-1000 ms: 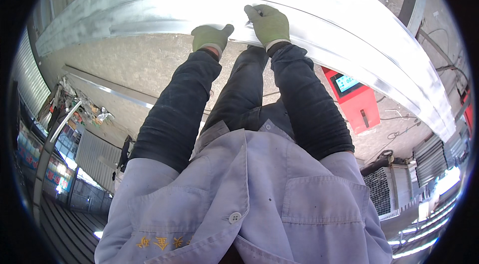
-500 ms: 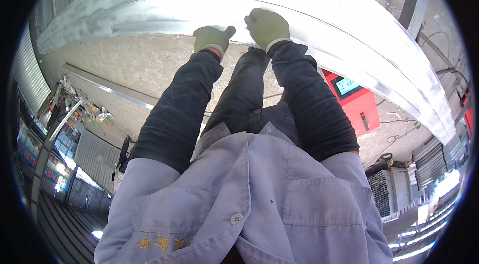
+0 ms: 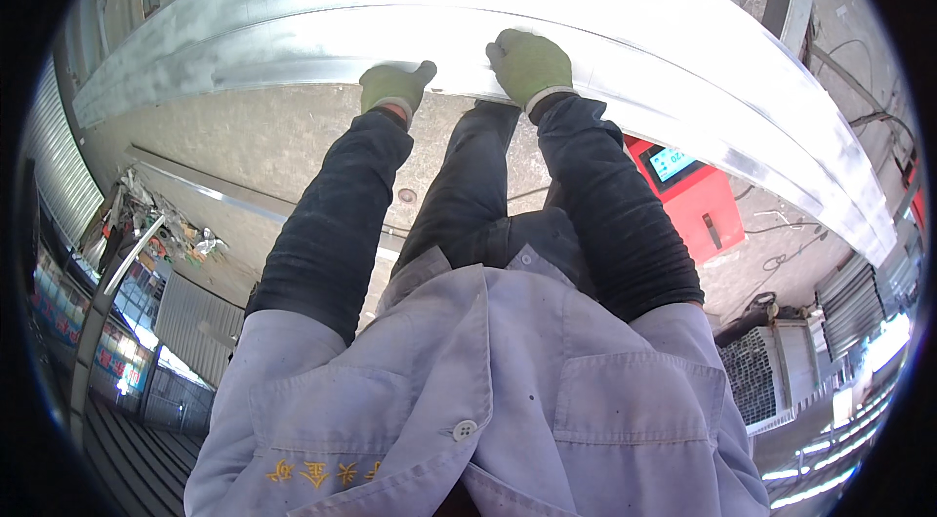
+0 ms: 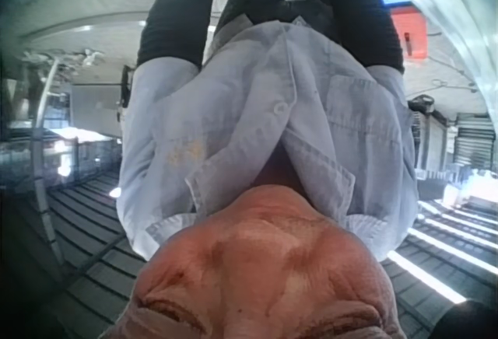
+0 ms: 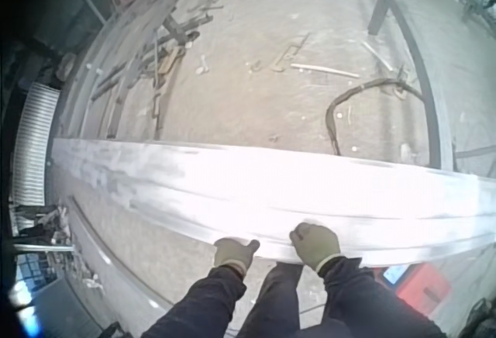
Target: The person aligns and fastens long metal panels on a workbench using a handheld tool. They repeatedly position the panels, press them into place, and secure them along the seams.
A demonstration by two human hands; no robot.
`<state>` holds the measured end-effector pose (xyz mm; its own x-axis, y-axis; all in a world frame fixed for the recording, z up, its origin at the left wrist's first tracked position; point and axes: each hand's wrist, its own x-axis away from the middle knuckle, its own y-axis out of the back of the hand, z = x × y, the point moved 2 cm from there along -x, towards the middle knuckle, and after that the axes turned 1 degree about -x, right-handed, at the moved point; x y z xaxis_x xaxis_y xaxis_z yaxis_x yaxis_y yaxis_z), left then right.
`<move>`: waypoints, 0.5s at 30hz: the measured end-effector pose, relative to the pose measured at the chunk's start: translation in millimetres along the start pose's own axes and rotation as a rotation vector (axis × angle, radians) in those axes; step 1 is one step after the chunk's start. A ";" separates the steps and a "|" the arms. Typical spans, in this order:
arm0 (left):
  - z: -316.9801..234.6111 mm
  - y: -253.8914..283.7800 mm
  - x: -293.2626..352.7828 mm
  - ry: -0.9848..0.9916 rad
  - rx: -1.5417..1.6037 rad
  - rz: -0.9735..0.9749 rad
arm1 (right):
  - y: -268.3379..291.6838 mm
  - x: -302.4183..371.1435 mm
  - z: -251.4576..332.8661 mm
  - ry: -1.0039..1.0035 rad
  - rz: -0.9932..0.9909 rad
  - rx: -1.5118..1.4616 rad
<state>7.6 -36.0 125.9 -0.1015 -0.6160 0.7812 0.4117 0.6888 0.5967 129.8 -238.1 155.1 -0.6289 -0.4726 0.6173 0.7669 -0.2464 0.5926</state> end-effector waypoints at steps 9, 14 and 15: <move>-3.7 6.8 5.0 0.019 0.010 0.019 | -13.3 -22.9 23.7 0.039 0.057 -0.073; -0.6 2.1 5.0 0.015 0.004 -0.051 | -18.3 -29.1 32.0 0.063 0.044 -0.044; 1.0 0.5 3.4 0.009 0.010 -0.057 | -18.1 -30.2 32.2 0.068 0.045 -0.030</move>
<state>6.5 -37.4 129.0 -0.1158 -0.6577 0.7443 0.3968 0.6563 0.6417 130.7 -192.1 142.4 -0.5842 -0.5398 0.6061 0.7985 -0.2485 0.5483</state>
